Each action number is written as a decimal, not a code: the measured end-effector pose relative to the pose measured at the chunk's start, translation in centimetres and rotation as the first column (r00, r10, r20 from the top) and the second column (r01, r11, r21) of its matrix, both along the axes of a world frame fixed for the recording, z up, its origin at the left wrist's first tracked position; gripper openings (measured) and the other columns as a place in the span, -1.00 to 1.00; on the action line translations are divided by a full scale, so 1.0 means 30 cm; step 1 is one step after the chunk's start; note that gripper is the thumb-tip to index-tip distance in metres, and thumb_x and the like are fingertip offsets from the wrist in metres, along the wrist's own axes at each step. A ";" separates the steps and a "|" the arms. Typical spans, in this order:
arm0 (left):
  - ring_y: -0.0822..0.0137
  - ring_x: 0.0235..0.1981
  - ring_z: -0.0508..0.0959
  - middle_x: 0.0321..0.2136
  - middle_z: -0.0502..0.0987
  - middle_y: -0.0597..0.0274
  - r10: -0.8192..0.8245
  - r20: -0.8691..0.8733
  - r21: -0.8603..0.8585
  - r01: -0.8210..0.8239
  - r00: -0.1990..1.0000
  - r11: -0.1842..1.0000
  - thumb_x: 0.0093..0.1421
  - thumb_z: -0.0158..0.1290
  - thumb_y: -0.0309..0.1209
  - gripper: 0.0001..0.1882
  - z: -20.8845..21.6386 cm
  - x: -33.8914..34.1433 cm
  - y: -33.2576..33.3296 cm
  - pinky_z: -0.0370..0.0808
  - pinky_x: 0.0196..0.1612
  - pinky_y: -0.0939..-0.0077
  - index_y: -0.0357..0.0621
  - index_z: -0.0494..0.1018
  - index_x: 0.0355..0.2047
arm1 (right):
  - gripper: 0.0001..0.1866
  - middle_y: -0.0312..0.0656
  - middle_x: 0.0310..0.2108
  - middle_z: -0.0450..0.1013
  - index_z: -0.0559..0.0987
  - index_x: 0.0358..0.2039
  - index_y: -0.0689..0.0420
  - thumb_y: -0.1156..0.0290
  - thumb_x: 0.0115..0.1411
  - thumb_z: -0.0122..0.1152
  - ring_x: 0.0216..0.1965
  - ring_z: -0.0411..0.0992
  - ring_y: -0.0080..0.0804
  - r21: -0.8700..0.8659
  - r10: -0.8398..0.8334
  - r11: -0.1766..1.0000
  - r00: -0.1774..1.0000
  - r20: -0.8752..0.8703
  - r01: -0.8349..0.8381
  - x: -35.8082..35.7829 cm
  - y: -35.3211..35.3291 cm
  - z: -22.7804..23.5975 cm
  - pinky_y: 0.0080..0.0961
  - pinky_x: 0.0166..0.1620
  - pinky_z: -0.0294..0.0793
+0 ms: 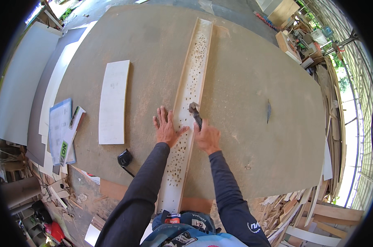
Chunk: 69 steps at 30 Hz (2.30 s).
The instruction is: The person positions a wooden strip on a wood panel, hammers a nail into it to secure it, and then uses a tape measure to take measurements on the panel surface.
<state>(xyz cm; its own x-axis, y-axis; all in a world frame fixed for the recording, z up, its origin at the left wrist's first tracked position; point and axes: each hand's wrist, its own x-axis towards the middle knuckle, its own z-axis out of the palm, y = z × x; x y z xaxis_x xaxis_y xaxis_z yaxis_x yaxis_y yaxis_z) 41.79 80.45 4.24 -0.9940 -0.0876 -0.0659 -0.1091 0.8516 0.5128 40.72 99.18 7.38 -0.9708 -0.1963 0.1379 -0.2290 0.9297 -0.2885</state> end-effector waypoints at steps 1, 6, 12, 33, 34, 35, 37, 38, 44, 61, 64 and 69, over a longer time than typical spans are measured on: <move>-0.09 0.54 -0.32 0.50 -0.20 -0.23 0.011 0.005 -0.019 -0.011 1.000 1.000 0.09 0.10 0.43 0.17 -0.011 0.014 -0.026 -0.39 0.50 -0.10 -0.24 0.07 0.42 | -0.56 0.02 -0.62 0.49 0.42 -0.13 0.20 0.00 0.44 0.01 -0.63 0.53 0.01 -0.095 -0.007 0.995 1.000 -0.005 0.007 -0.006 -0.030 0.055 -0.23 -0.56 0.48; -0.09 0.54 -0.32 0.49 -0.21 -0.24 0.022 0.002 0.004 -0.022 1.000 1.000 0.10 0.09 0.43 0.17 -0.012 0.010 -0.030 -0.39 0.50 -0.11 -0.24 0.06 0.42 | -0.53 0.01 -0.63 0.48 0.43 -0.13 0.23 -0.01 0.44 0.01 -0.60 0.56 -0.02 -0.603 -0.228 0.794 0.956 -0.186 0.072 -0.016 -0.080 0.156 -0.24 -0.52 0.50; -0.10 0.54 -0.29 0.49 -0.20 -0.24 0.013 0.024 0.000 -0.013 1.000 1.000 0.11 0.10 0.40 0.14 0.012 0.009 -0.021 -0.38 0.50 -0.12 -0.24 0.08 0.40 | -0.67 0.08 -0.63 0.50 0.44 -0.23 0.21 0.15 0.39 0.10 -0.57 0.56 0.08 -0.157 -0.125 0.979 0.990 0.058 0.133 -0.030 -0.069 0.068 -0.11 -0.52 0.45; -0.09 0.54 -0.34 0.50 -0.24 -0.25 -0.009 0.041 0.036 0.007 0.999 0.999 0.17 -0.01 0.44 0.12 0.004 -0.001 -0.015 -0.46 0.49 -0.12 -0.29 0.09 0.40 | -0.50 0.08 -0.60 0.56 0.60 -0.41 0.36 0.11 0.35 0.04 -0.60 0.60 -0.09 -0.383 -0.347 0.847 0.929 0.127 0.369 -0.886 -0.040 0.042 -0.17 -0.44 0.58; -0.09 0.54 -0.34 0.50 -0.24 -0.24 -0.014 0.048 0.040 0.012 0.999 0.999 0.17 -0.01 0.44 0.13 0.005 -0.001 -0.012 -0.46 0.49 -0.12 -0.29 0.09 0.40 | -0.50 0.12 -0.57 0.57 0.61 -0.41 0.37 0.11 0.35 0.03 -0.57 0.61 -0.02 -0.308 -0.364 0.875 0.927 0.091 0.373 -0.940 -0.042 0.053 -0.13 -0.39 0.59; -0.09 0.54 -0.33 0.50 -0.23 -0.25 -0.021 0.040 0.046 0.019 0.999 0.999 0.16 -0.01 0.45 0.13 0.008 -0.003 -0.007 -0.45 0.49 -0.12 -0.30 0.10 0.39 | -0.51 0.17 -0.51 0.58 0.60 -0.41 0.35 0.10 0.34 0.04 -0.50 0.61 0.05 -0.279 -0.391 0.882 0.920 0.021 0.381 -0.987 -0.037 0.066 -0.08 -0.35 0.59; -0.09 0.54 -0.32 0.50 -0.22 -0.25 -0.013 0.036 0.046 0.011 0.999 0.999 0.15 -0.01 0.46 0.15 0.006 0.001 -0.017 -0.44 0.49 -0.11 -0.31 0.11 0.39 | -0.52 0.26 -0.41 0.59 0.58 -0.40 0.31 0.08 0.33 0.06 -0.36 0.61 0.20 -0.226 -0.415 0.895 0.904 -0.108 0.384 -1.045 -0.084 0.115 0.03 -0.26 0.57; -0.08 0.54 -0.33 0.50 -0.22 -0.25 -0.007 0.041 0.040 0.005 0.999 0.999 0.16 -0.02 0.46 0.14 0.005 0.000 -0.024 -0.45 0.49 -0.11 -0.31 0.11 0.39 | -0.50 0.25 -0.41 0.59 0.57 -0.38 0.32 0.06 0.34 0.04 -0.34 0.61 0.20 -0.281 -0.440 0.877 0.886 -0.144 0.390 -1.063 -0.116 0.144 0.02 -0.24 0.57; -0.09 0.54 -0.31 0.49 -0.22 -0.26 0.011 0.050 0.015 -0.012 0.999 1.000 0.17 -0.02 0.45 0.12 0.011 0.006 -0.047 -0.43 0.49 -0.11 -0.30 0.11 0.39 | -0.49 0.23 -0.38 0.59 0.51 -0.28 0.29 -0.01 0.40 -0.02 -0.23 0.59 0.21 -0.397 -0.481 0.839 0.848 -0.222 0.372 -1.096 -0.251 0.155 0.10 -0.13 0.51; -0.10 0.54 -0.32 0.49 -0.24 -0.26 -0.005 0.035 0.058 0.003 0.999 0.998 0.17 0.02 0.43 0.13 0.003 0.001 -0.036 -0.43 0.48 -0.15 -0.30 0.08 0.40 | -0.53 0.20 -0.32 0.60 0.46 -0.15 0.23 -0.01 0.42 -0.05 -0.23 0.58 0.25 -0.014 -0.251 0.968 0.965 -0.075 0.251 -1.184 -0.111 0.098 0.13 -0.13 0.51; -0.10 0.54 -0.32 0.50 -0.24 -0.26 0.026 0.015 0.037 -0.027 1.000 0.999 0.16 0.03 0.42 0.13 -0.022 0.014 -0.065 -0.44 0.48 -0.16 -0.30 0.09 0.39 | -0.51 0.25 -0.24 0.60 0.50 -0.09 0.22 -0.02 0.39 -0.02 -0.13 0.57 0.25 -0.165 -0.312 0.940 0.949 -0.049 0.300 -1.141 -0.219 0.149 0.12 -0.03 0.51; -0.10 0.54 -0.31 0.50 -0.23 -0.25 0.009 0.025 0.053 -0.011 1.000 0.999 0.16 0.03 0.43 0.13 -0.009 0.010 -0.041 -0.43 0.48 -0.13 -0.30 0.10 0.39 | -0.52 0.22 -0.30 0.61 0.56 -0.18 0.25 0.04 0.40 -0.09 -0.13 0.61 0.15 0.037 -0.201 0.979 0.974 0.100 0.199 -1.139 -0.159 0.143 0.02 -0.06 0.56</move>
<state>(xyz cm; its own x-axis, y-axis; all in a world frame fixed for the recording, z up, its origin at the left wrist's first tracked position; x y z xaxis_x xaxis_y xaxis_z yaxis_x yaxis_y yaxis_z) 42.09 79.21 3.98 -0.9910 -0.0933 -0.0955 -0.1308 0.8219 0.5544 6.57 94.42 11.66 -0.9995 0.0010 0.0325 -0.0080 0.9612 -0.2757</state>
